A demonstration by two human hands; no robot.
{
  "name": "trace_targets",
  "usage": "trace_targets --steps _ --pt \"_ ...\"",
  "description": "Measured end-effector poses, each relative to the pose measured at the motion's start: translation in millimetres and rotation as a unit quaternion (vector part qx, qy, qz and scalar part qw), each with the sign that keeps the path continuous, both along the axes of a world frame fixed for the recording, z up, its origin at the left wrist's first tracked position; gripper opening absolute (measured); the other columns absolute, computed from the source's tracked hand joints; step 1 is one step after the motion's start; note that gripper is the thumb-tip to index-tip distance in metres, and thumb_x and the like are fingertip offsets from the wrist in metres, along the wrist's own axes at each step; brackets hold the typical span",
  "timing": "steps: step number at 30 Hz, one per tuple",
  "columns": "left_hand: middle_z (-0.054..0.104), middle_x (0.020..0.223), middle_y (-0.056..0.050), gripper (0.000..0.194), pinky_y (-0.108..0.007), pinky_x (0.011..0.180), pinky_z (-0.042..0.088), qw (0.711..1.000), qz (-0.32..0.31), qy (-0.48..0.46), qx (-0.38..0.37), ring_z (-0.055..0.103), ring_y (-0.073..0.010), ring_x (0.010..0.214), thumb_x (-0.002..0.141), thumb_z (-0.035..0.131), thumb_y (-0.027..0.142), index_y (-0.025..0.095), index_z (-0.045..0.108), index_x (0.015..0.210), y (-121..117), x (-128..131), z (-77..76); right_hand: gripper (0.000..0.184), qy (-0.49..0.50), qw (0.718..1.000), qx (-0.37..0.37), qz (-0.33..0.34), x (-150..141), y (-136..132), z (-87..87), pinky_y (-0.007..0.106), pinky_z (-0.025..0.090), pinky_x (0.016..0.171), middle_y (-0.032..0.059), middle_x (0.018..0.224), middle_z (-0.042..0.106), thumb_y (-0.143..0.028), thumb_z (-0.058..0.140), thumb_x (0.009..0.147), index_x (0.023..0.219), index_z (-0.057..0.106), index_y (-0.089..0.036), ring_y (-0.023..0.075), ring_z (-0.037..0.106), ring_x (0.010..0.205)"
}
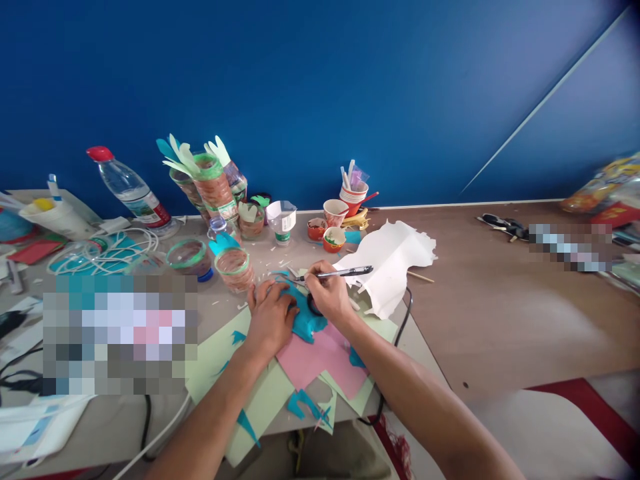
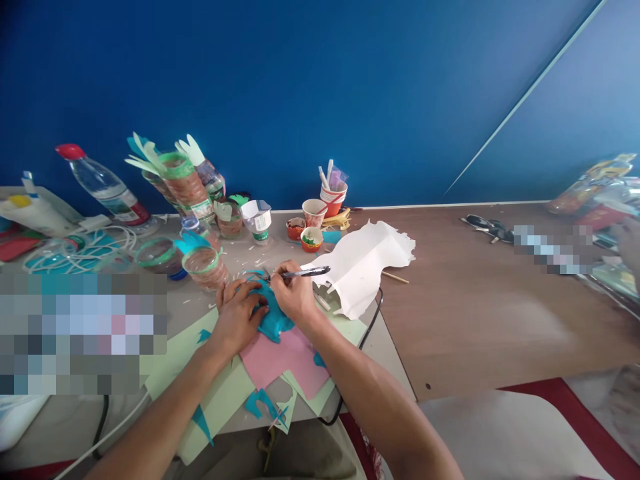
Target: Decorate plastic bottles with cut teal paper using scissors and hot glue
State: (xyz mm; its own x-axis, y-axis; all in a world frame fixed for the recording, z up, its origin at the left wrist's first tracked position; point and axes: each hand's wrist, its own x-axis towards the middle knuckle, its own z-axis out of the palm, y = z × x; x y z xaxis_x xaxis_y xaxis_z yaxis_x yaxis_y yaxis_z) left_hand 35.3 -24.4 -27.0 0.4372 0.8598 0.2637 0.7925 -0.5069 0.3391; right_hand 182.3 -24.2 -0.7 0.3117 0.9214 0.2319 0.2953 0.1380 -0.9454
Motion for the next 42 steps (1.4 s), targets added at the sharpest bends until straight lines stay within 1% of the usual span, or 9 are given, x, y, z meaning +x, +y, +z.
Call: trace_targets --steps 4,14,19,24,28,32,34,37,42 --pt "0.062 0.121 -0.005 0.017 -0.06 0.111 0.009 1.0 -0.013 0.021 0.016 0.038 -0.0323 0.128 0.084 0.052 0.022 0.024 0.068 0.081 -0.5 -0.3 1.0 0.011 -0.008 1.0 -0.005 -0.001 -0.2 -0.2 -0.4 0.024 0.038 0.054 -0.0043 0.058 0.049 -0.026 0.048 0.075 0.066 0.051 -0.021 0.0131 0.048 0.056" --pt "0.061 0.123 -0.006 0.017 -0.059 0.112 0.014 1.0 -0.016 0.013 0.012 0.041 -0.0315 0.126 0.082 0.05 0.016 0.021 0.066 0.078 0.1 2.7 1.3 0.011 -0.006 1.0 -0.015 -0.005 -1.6 -0.9 2.9 0.024 0.038 0.053 -0.0039 0.058 0.049 -0.028 0.048 0.074 0.066 0.051 -0.021 0.0129 0.047 0.055" --pt "0.06 0.124 -0.007 0.02 -0.056 0.112 0.015 0.999 -0.019 0.019 0.03 0.04 -0.0293 0.127 0.085 0.046 0.014 0.021 0.065 0.083 0.0 2.9 0.4 0.01 0.002 1.0 -0.017 -0.009 -1.8 -1.6 4.0 0.024 0.037 0.052 -0.0042 0.057 0.047 -0.028 0.048 0.073 0.065 0.05 -0.021 0.0128 0.046 0.054" --pt "0.06 0.125 -0.007 0.019 -0.055 0.113 0.014 0.998 0.006 0.005 0.056 0.041 -0.0289 0.126 0.086 0.047 0.018 0.021 0.065 0.085 3.5 1.7 -2.4 0.011 0.004 1.0 -0.01 -0.011 -1.4 -1.2 2.7 0.024 0.037 0.053 -0.0041 0.057 0.047 -0.027 0.048 0.074 0.066 0.051 -0.021 0.0129 0.046 0.055" --pt "0.062 0.122 -0.005 0.019 -0.057 0.111 0.016 1.0 0.003 0.001 0.031 0.042 -0.0303 0.125 0.085 0.049 0.018 0.021 0.067 0.079 0.7 1.1 -1.7 0.011 0.0 1.0 -0.002 -0.014 -0.8 -1.1 2.9 0.024 0.037 0.053 -0.0041 0.057 0.048 -0.027 0.048 0.074 0.065 0.051 -0.021 0.0133 0.046 0.056" --pt "0.065 0.118 -0.002 0.022 -0.058 0.111 0.012 1.0 -0.019 -0.016 0.011 0.043 -0.0299 0.125 0.085 0.05 0.019 0.024 0.069 0.075 -1.5 -1.5 1.2 0.012 0.0 1.0 -0.006 -0.014 -0.1 -1.5 4.6 0.024 0.037 0.053 -0.0042 0.057 0.048 -0.028 0.048 0.074 0.065 0.05 -0.021 0.0133 0.046 0.055" --pt "0.066 0.118 -0.002 0.025 -0.056 0.112 0.013 0.999 0.001 -0.042 0.015 0.044 -0.0285 0.124 0.086 0.048 0.02 0.026 0.07 0.076 1.7 -5.1 2.9 0.012 0.001 1.0 -0.005 -0.014 0.4 -1.6 5.5 0.024 0.037 0.053 -0.0042 0.057 0.047 -0.029 0.048 0.074 0.065 0.05 -0.021 0.0133 0.046 0.055" --pt "0.067 0.116 -0.003 0.024 -0.053 0.11 0.02 0.997 0.038 -0.072 0.008 0.048 -0.027 0.119 0.087 0.048 0.021 0.025 0.071 0.083 9.4 -11.6 5.2 0.01 0.004 1.0 -0.008 -0.011 1.8 -1.4 6.3 0.024 0.037 0.053 -0.004 0.057 0.047 -0.027 0.047 0.072 0.064 0.05 -0.021 0.0131 0.046 0.055" --pt "0.068 0.113 -0.003 0.018 -0.053 0.109 0.02 0.997 0.03 -0.066 -0.002 0.049 -0.0274 0.118 0.085 0.053 0.022 0.025 0.07 0.081 11.0 -14.6 6.0 0.007 -0.008 0.998 -0.049 0.039 6.3 1.2 3.9 0.023 0.032 0.05 -0.005 0.053 0.043 -0.022 0.044 0.066 0.06 0.047 -0.02 0.0116 0.042 0.053"
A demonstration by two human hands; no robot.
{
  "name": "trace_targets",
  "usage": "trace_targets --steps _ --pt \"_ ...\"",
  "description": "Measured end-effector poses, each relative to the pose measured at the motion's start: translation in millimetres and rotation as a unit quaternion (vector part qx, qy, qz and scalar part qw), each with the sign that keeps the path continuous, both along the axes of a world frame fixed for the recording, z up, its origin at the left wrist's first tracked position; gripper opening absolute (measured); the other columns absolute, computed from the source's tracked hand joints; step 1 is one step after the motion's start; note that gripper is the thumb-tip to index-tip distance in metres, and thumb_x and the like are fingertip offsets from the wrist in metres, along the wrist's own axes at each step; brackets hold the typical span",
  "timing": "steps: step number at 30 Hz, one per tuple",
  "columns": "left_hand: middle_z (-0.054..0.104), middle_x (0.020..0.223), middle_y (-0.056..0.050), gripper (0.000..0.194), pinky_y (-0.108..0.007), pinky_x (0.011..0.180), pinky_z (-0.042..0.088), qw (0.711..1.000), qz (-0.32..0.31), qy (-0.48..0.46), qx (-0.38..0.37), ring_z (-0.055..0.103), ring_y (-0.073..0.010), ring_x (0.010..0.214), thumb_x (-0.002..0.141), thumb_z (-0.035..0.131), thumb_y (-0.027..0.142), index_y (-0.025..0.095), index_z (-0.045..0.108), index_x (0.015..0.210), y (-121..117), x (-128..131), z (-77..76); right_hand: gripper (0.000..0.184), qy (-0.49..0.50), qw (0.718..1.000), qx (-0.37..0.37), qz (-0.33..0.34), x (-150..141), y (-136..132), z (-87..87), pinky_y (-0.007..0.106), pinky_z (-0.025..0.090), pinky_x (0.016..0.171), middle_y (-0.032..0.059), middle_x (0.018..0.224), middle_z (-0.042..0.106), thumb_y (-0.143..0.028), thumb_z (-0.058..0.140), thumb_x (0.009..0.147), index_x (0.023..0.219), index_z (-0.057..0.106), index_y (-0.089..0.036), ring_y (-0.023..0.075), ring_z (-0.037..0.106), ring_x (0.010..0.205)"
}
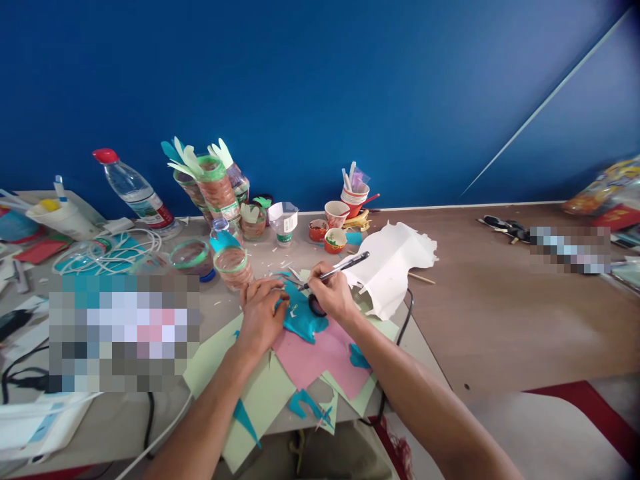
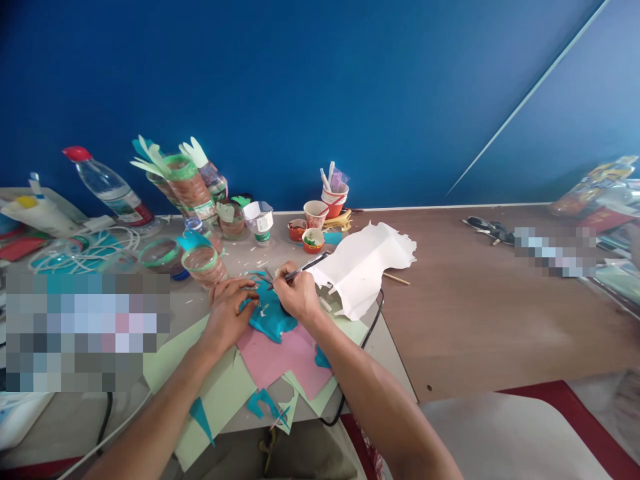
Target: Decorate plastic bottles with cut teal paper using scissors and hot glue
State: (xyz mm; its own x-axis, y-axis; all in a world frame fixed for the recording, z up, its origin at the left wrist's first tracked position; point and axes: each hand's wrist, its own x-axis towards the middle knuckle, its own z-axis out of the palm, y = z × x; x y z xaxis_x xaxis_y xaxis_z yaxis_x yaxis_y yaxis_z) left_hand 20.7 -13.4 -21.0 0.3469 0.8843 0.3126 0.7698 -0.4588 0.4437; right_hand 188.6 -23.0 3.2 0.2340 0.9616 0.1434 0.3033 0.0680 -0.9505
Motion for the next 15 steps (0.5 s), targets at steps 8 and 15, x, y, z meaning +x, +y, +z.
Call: trace_targets --steps 8,15 --pt "0.066 0.118 -0.004 0.014 -0.055 0.109 0.019 0.998 -0.04 0.05 -0.009 0.047 -0.0301 0.121 0.081 0.057 0.021 0.024 0.07 0.088 -8.0 5.2 -6.3 0.007 -0.115 0.99 -0.06 0.059 -3.5 -1.0 -1.8 0.023 0.032 0.054 -0.005 0.053 0.043 -0.02 0.045 0.066 0.059 0.045 -0.02 0.0115 0.043 0.054" --pt "0.065 0.118 -0.006 0.012 -0.055 0.107 0.023 0.998 -0.022 0.058 -0.013 0.047 -0.0308 0.119 0.079 0.059 0.019 0.023 0.069 0.085 -8.8 7.8 -9.6 0.006 -0.139 0.986 -0.064 0.066 -6.8 -2.6 -5.0 0.021 0.032 0.052 -0.0052 0.052 0.044 -0.018 0.047 0.066 0.061 0.048 -0.02 0.011 0.044 0.052"
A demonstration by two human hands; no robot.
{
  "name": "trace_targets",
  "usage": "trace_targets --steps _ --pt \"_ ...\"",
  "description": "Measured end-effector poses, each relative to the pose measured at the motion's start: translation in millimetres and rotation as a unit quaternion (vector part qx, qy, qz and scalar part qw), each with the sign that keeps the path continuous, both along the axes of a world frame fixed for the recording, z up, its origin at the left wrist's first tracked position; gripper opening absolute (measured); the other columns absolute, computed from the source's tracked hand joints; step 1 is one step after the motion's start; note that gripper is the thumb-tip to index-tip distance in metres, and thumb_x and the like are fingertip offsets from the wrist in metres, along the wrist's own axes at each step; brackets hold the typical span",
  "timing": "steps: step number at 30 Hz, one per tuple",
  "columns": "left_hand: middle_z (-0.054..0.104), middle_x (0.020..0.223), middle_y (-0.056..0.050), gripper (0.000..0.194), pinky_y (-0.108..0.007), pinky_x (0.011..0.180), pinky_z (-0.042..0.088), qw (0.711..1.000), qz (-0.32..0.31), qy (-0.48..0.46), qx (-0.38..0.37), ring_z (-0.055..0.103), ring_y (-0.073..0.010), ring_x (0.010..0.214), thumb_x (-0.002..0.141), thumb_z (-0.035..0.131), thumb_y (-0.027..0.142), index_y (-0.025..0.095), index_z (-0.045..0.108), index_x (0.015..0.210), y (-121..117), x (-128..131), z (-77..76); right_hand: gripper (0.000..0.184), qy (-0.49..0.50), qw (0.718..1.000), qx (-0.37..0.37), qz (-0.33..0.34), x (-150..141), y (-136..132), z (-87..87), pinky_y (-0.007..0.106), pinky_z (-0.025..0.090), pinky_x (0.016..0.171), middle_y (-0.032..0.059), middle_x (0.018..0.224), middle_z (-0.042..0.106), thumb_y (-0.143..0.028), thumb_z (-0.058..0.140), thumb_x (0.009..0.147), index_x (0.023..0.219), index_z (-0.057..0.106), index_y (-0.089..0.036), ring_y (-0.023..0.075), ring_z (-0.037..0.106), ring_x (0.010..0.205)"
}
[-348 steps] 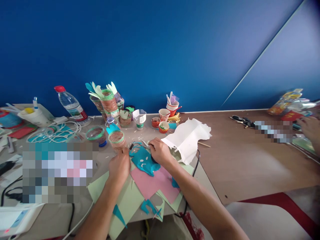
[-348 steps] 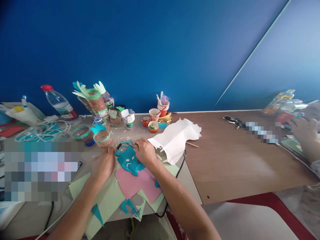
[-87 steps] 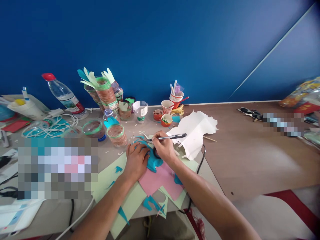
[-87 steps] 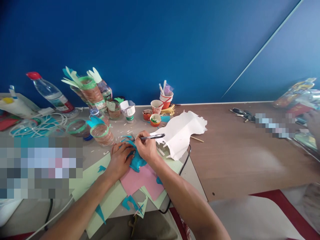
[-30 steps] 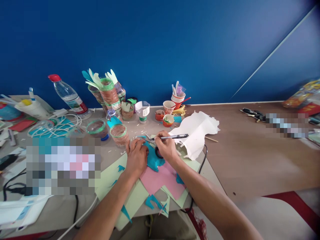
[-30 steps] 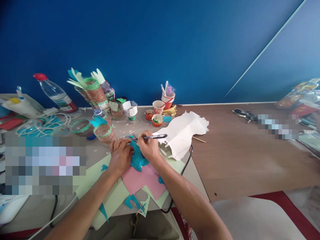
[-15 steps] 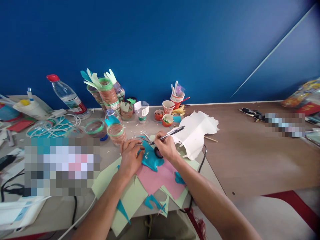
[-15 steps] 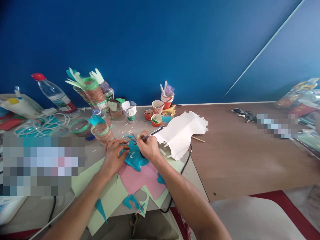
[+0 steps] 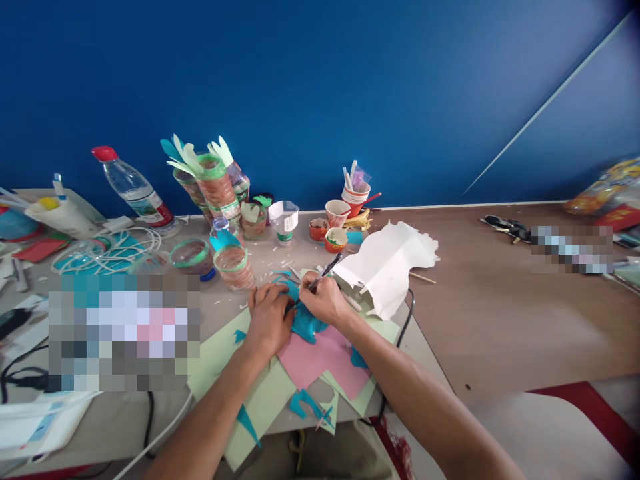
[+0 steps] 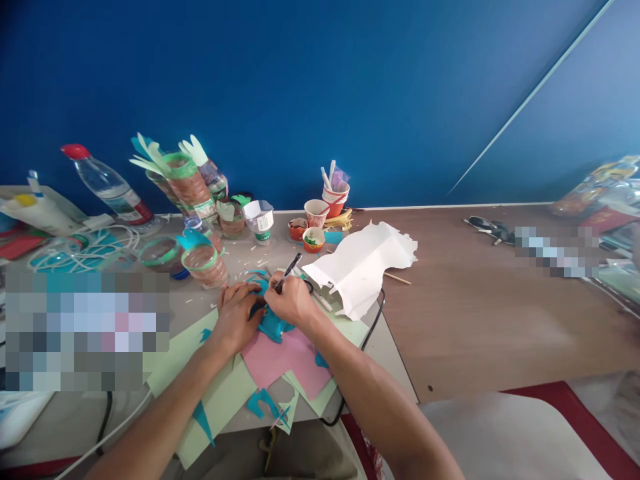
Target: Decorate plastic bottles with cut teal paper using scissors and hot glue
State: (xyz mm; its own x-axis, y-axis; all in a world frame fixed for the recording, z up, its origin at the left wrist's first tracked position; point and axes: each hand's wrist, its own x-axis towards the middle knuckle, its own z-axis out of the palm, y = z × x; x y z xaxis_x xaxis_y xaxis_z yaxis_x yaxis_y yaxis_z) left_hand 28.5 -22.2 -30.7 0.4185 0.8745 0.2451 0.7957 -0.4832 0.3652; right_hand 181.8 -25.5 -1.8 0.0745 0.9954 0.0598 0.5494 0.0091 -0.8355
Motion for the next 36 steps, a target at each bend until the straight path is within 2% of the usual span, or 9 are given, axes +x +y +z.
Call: trace_targets --steps 15,27,36 --pt "0.063 0.12 -0.006 0.011 -0.053 0.105 0.028 1.0 0.0 0.011 0.014 0.045 -0.0316 0.12 0.078 0.06 0.019 0.02 0.068 0.086 -0.1 1.6 -4.3 0.006 -0.088 0.996 -0.003 0.012 -3.2 0.4 -2.8 0.02 0.029 0.05 -0.0057 0.048 0.04 -0.017 0.05 0.068 0.063 0.052 -0.02 0.0107 0.042 0.049" --pt "0.063 0.119 -0.006 0.014 -0.053 0.105 0.029 1.0 0.008 0.011 0.012 0.045 -0.0316 0.119 0.078 0.058 0.018 0.021 0.069 0.087 -2.1 3.4 -2.9 0.008 -0.115 0.993 -0.004 0.027 -3.4 -0.7 -0.2 0.02 0.032 0.053 -0.0056 0.049 0.039 -0.016 0.05 0.07 0.064 0.051 -0.021 0.0109 0.042 0.049" --pt "0.063 0.12 -0.008 0.014 -0.055 0.104 0.028 1.0 0.002 0.014 0.019 0.044 -0.0326 0.119 0.079 0.056 0.019 0.021 0.069 0.086 -2.0 2.8 -5.3 0.008 -0.133 0.991 0.01 0.032 -2.4 -1.3 4.3 0.02 0.033 0.053 -0.0045 0.051 0.045 -0.015 0.051 0.071 0.065 0.054 -0.02 0.0113 0.045 0.05"
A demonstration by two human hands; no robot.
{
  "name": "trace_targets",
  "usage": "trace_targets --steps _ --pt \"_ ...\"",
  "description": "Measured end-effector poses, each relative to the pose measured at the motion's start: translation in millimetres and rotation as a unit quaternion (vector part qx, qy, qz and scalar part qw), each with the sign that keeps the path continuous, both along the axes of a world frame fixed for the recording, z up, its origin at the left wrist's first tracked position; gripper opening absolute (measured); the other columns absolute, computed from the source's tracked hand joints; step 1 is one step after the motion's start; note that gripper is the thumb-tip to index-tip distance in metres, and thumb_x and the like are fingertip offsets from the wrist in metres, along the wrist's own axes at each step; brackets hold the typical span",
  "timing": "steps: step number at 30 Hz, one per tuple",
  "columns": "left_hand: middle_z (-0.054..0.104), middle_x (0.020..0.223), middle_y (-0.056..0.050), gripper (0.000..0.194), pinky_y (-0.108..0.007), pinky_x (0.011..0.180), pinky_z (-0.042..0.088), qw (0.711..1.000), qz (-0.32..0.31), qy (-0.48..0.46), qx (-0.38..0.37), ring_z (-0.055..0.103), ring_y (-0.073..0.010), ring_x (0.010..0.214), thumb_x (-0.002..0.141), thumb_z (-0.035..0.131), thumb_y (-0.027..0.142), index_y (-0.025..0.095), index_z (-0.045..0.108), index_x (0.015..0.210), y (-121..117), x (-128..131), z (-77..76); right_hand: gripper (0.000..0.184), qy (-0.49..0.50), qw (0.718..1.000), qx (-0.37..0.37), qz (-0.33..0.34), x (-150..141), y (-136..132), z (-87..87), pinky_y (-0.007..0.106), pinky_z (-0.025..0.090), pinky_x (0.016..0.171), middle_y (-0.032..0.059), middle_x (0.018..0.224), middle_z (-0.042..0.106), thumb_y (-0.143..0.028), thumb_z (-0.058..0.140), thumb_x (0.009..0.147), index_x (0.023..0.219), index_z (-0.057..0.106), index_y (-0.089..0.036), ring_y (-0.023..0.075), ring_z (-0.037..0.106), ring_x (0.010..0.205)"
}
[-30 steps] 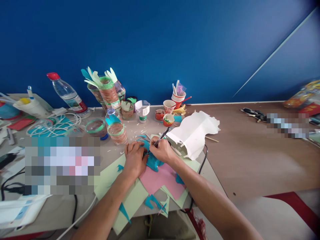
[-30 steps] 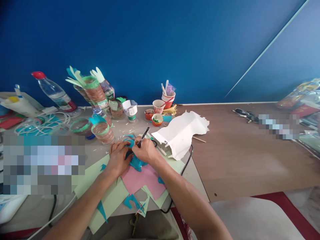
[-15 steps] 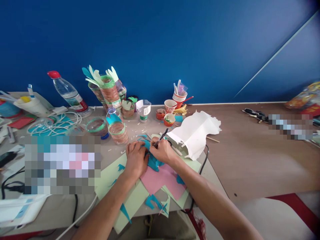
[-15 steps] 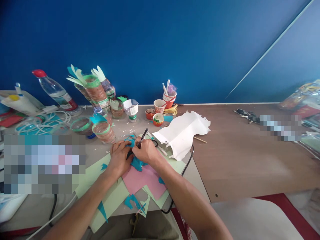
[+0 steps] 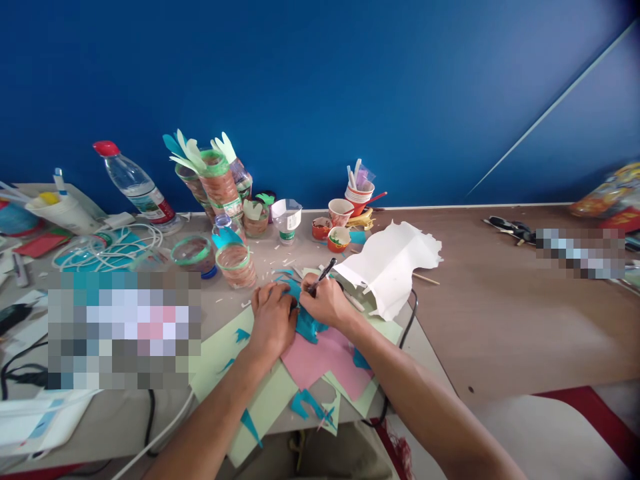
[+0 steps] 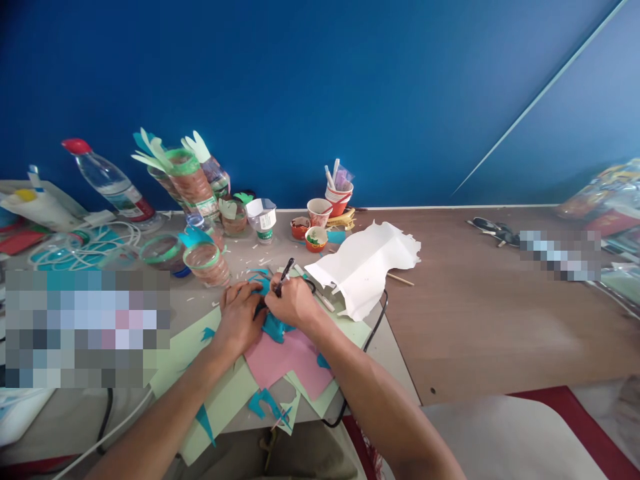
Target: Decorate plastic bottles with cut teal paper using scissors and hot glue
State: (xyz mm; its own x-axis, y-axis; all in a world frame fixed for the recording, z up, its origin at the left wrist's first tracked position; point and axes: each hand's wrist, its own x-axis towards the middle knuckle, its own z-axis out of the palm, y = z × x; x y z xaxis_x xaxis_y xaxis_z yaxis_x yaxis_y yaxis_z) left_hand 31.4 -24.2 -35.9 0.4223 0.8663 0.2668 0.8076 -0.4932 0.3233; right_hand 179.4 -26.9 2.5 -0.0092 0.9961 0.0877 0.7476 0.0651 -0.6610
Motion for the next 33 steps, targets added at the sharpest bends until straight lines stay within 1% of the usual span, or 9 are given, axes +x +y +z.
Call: trace_targets --steps 7,13,17,21,25,27,30,32,33 --pt "0.063 0.12 -0.008 0.013 -0.055 0.104 0.028 1.0 -0.001 -0.004 -0.002 0.044 -0.0328 0.119 0.079 0.056 0.019 0.021 0.068 0.085 0.0 0.3 -0.2 0.008 0.007 1.0 -0.016 -0.007 -0.1 0.0 -1.1 0.021 0.033 0.053 -0.0054 0.048 0.043 -0.016 0.052 0.071 0.066 0.055 -0.021 0.0116 0.043 0.047" --pt "0.063 0.12 -0.008 0.013 -0.055 0.104 0.028 1.0 0.005 0.003 0.0 0.044 -0.0331 0.119 0.08 0.056 0.019 0.021 0.068 0.085 -0.8 1.0 0.9 0.008 0.002 1.0 -0.017 -0.003 -0.2 0.3 0.1 0.021 0.034 0.055 -0.0045 0.05 0.046 -0.016 0.051 0.072 0.067 0.055 -0.021 0.0121 0.046 0.05" --pt "0.063 0.12 -0.008 0.012 -0.056 0.105 0.027 1.0 0.0 0.0 -0.005 0.044 -0.033 0.119 0.079 0.057 0.019 0.02 0.068 0.084 -0.9 0.7 1.3 0.008 0.0 1.0 -0.016 -0.01 0.3 0.8 0.0 0.021 0.033 0.054 -0.0047 0.05 0.046 -0.015 0.052 0.071 0.067 0.056 -0.021 0.0119 0.044 0.05" --pt "0.062 0.12 -0.008 0.011 -0.056 0.105 0.027 1.0 0.001 -0.016 -0.006 0.043 -0.0331 0.121 0.078 0.057 0.018 0.02 0.066 0.085 -1.1 -0.3 1.8 0.009 0.04 0.999 -0.01 -0.007 2.7 1.4 -0.9 0.021 0.034 0.053 -0.005 0.051 0.046 -0.015 0.05 0.071 0.065 0.055 -0.021 0.0116 0.044 0.051" --pt "0.063 0.118 -0.008 0.009 -0.053 0.104 0.028 0.999 -0.002 -0.044 -0.001 0.045 -0.0315 0.12 0.077 0.06 0.019 0.021 0.064 0.085 -0.6 -1.5 4.6 0.009 0.102 0.993 0.055 -0.035 7.0 3.7 -3.1 0.021 0.037 0.056 -0.0042 0.057 0.049 -0.019 0.049 0.073 0.065 0.053 -0.02 0.0118 0.048 0.056" --pt "0.064 0.115 -0.008 0.009 -0.052 0.103 0.03 0.998 -0.002 -0.062 0.001 0.047 -0.0307 0.117 0.077 0.059 0.018 0.021 0.062 0.085 0.6 -2.5 6.6 0.011 0.124 0.987 0.091 -0.043 8.4 5.1 -5.6 0.022 0.04 0.058 -0.0028 0.063 0.054 -0.022 0.048 0.077 0.069 0.055 -0.02 0.0124 0.051 0.058" --pt "0.064 0.113 -0.009 0.009 -0.048 0.101 0.035 0.995 -0.004 -0.103 0.009 0.05 -0.0289 0.114 0.078 0.057 0.017 0.021 0.061 0.086 3.9 -4.9 9.0 0.016 0.128 0.981 0.141 -0.031 10.0 6.3 -11.1 0.025 0.046 0.071 0.0022 0.08 0.065 -0.025 0.047 0.085 0.087 0.061 -0.019 0.0151 0.059 0.072" --pt "0.064 0.111 -0.01 0.01 -0.046 0.099 0.038 0.991 -0.009 -0.132 0.014 0.052 -0.0273 0.112 0.08 0.055 0.016 0.02 0.06 0.088 6.5 -7.2 9.8 0.022 0.101 0.98 0.169 0.003 12.0 6.7 -14.8 0.028 0.045 0.082 0.0062 0.094 0.067 -0.023 0.045 0.089 0.102 0.062 -0.018 0.0174 0.061 0.086" --pt "0.064 0.111 -0.01 0.01 -0.045 0.098 0.04 0.989 -0.01 -0.145 0.013 0.053 -0.0266 0.11 0.081 0.054 0.016 0.02 0.059 0.089 7.8 -8.4 9.9 0.024 0.076 0.981 0.178 0.024 13.5 6.9 -16.2 0.029 0.045 0.085 0.0075 0.098 0.067 -0.022 0.045 0.089 0.106 0.062 -0.018 0.0183 0.061 0.09"
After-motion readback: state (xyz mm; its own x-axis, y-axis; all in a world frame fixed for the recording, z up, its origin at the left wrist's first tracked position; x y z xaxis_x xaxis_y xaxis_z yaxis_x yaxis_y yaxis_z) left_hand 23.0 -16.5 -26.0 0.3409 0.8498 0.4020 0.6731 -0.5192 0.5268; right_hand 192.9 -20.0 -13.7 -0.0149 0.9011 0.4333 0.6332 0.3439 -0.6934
